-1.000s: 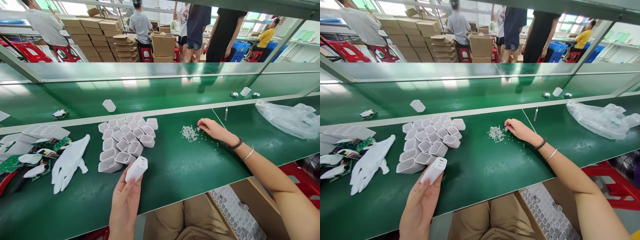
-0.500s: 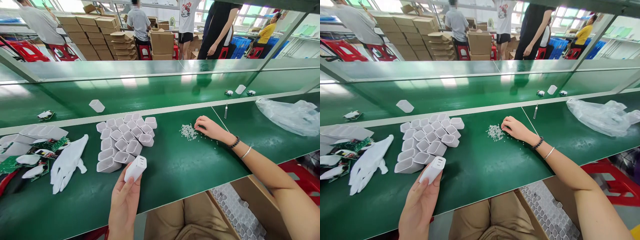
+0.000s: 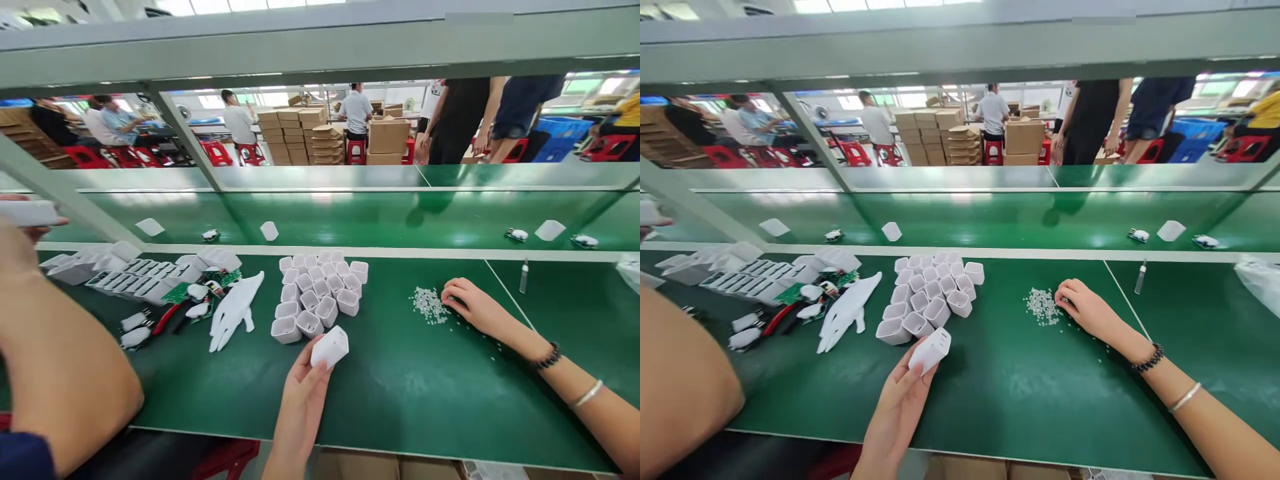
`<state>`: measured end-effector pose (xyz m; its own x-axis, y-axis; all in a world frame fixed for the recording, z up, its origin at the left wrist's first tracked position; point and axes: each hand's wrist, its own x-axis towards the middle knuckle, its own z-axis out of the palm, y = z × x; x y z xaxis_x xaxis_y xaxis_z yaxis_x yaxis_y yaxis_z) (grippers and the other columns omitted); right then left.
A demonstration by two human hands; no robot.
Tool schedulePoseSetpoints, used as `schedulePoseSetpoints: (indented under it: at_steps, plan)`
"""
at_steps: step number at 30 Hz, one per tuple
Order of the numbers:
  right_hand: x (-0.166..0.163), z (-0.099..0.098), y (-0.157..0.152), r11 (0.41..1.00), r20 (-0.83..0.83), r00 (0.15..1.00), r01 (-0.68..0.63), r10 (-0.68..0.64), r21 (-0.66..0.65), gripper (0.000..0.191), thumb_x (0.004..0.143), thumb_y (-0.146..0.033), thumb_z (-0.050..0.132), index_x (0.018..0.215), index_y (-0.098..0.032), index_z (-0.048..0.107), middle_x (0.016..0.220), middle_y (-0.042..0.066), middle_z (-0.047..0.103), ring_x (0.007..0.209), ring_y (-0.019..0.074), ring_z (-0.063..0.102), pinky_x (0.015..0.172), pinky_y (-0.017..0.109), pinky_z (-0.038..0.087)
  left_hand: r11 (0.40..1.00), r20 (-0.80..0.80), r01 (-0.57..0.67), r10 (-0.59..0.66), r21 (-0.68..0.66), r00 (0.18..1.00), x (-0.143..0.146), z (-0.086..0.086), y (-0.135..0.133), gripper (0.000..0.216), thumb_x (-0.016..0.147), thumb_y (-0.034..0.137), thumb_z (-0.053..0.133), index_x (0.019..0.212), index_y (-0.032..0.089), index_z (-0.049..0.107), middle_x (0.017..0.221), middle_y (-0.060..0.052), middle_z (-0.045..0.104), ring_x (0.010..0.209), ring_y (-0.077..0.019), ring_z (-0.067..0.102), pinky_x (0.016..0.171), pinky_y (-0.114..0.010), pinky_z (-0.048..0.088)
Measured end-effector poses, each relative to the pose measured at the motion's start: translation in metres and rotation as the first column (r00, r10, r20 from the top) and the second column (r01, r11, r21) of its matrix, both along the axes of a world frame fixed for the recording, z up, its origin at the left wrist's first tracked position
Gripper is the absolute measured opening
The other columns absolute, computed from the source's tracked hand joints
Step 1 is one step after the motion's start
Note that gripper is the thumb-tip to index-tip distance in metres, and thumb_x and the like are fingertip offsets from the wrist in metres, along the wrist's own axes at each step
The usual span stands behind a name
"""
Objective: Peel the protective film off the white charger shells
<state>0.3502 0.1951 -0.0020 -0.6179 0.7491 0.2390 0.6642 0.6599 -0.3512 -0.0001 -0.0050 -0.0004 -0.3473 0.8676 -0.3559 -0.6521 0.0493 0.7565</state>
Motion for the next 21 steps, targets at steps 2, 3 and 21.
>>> schedulePoseSetpoints:
  at_steps: [2, 3, 21]
  plan:
    - [0.000, -0.002, 0.001, 0.999, 0.042, 0.999, -0.013, 0.012, 0.036, 0.023, 0.104, -0.033, 0.043, 0.092, -0.023, 0.060, 0.105, 0.010, 0.065, 0.098, 0.0246, 0.062, 0.088, 0.041, 0.054, 1.000, -0.012, 0.001, -0.001, 0.015, 1.000, 0.000, 0.000, -0.001, 0.053, 0.070, 0.034, 0.089, 0.119, 0.019, 0.073, 0.131, -0.011, 0.070, 0.129, -0.0291, 0.062, 0.117, -0.039, 0.046]
    - [-0.001, -0.001, 0.000, 0.997, 0.067, 0.998, -0.028, 0.023, 0.070, 0.024, 0.105, -0.032, 0.043, 0.092, -0.022, 0.060, 0.104, 0.010, 0.066, 0.098, 0.0249, 0.062, 0.087, 0.041, 0.054, 1.000, -0.018, 0.002, -0.001, 0.026, 1.000, 0.000, -0.001, -0.001, 0.053, 0.070, 0.034, 0.089, 0.119, 0.019, 0.073, 0.131, -0.011, 0.070, 0.128, -0.0286, 0.062, 0.116, -0.038, 0.047]
    - [-0.029, 0.021, -0.027, 0.971, 0.090, 0.994, -0.085, 0.066, 0.224, 0.019, 0.102, -0.013, 0.033, 0.093, -0.021, 0.048, 0.095, 0.012, 0.060, 0.086, 0.0245, 0.054, 0.078, 0.039, 0.049, 0.973, -0.425, 0.220, -0.170, 0.072, 0.889, 0.021, 0.008, 0.000, 0.038, 0.083, 0.042, 0.076, 0.112, 0.019, 0.068, 0.116, -0.007, 0.062, 0.087, -0.0172, 0.069, 0.082, -0.032, 0.061]
